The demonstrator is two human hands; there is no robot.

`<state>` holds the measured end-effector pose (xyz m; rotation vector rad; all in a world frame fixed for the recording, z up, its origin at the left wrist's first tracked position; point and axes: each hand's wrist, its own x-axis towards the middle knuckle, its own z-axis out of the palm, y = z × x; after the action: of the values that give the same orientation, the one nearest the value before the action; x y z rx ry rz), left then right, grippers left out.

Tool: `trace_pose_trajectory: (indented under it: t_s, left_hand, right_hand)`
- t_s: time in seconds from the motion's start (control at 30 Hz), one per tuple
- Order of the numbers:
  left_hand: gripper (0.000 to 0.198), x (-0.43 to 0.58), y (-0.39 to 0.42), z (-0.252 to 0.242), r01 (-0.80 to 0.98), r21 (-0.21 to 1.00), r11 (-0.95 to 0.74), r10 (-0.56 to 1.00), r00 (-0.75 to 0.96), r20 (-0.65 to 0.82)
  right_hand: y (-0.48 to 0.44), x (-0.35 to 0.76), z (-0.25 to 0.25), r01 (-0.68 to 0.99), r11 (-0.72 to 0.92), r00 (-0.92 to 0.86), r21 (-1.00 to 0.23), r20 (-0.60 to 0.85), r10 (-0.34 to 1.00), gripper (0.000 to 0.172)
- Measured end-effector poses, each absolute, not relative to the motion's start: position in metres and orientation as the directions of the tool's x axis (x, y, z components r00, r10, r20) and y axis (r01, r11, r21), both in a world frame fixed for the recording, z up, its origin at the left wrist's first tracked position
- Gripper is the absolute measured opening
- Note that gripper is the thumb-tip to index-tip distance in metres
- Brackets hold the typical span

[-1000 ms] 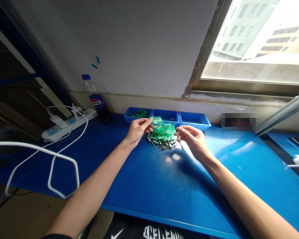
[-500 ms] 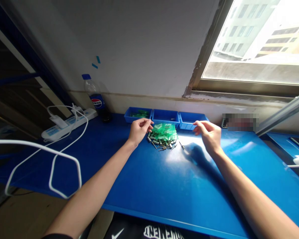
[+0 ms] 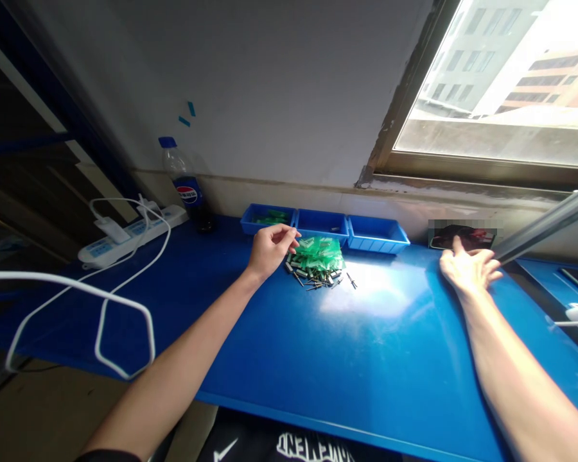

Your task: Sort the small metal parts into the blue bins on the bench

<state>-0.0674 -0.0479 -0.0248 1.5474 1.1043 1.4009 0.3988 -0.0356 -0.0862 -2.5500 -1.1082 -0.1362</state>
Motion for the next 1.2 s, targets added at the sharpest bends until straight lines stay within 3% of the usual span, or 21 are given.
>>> trace_pose_trajectory:
  t_s: [0.57, 0.8, 1.07, 1.2]
  left_hand:
    - [0.028, -0.065, -0.052, -0.021, 0.114, 0.932, -0.344, 0.939, 0.057, 0.34]
    - [0.029, -0.065, -0.052, -0.021, 0.121, 0.931, -0.344, 0.939, 0.065, 0.339]
    - [0.029, -0.066, -0.051, -0.024, 0.133, 0.932, -0.337, 0.941, 0.083, 0.328]
    - [0.029, -0.065, -0.051, -0.024, 0.177, 0.926, -0.335, 0.942, 0.096, 0.322]
  right_hand:
    - [-0.031, 0.416, -0.079, 0.664, -0.694, 0.74, -0.278, 0.107, 0.664, 0.065]
    - [-0.033, 0.415, -0.075, 0.651, -0.688, 0.753, -0.321, 0.166, 0.636, 0.075]
    - [-0.038, 0.412, -0.072, 0.668, -0.665, 0.739, -0.335, 0.192, 0.646, 0.075]
    - [-0.038, 0.411, -0.075, 0.757, -0.541, 0.648, -0.367, 0.312, 0.695, 0.066]
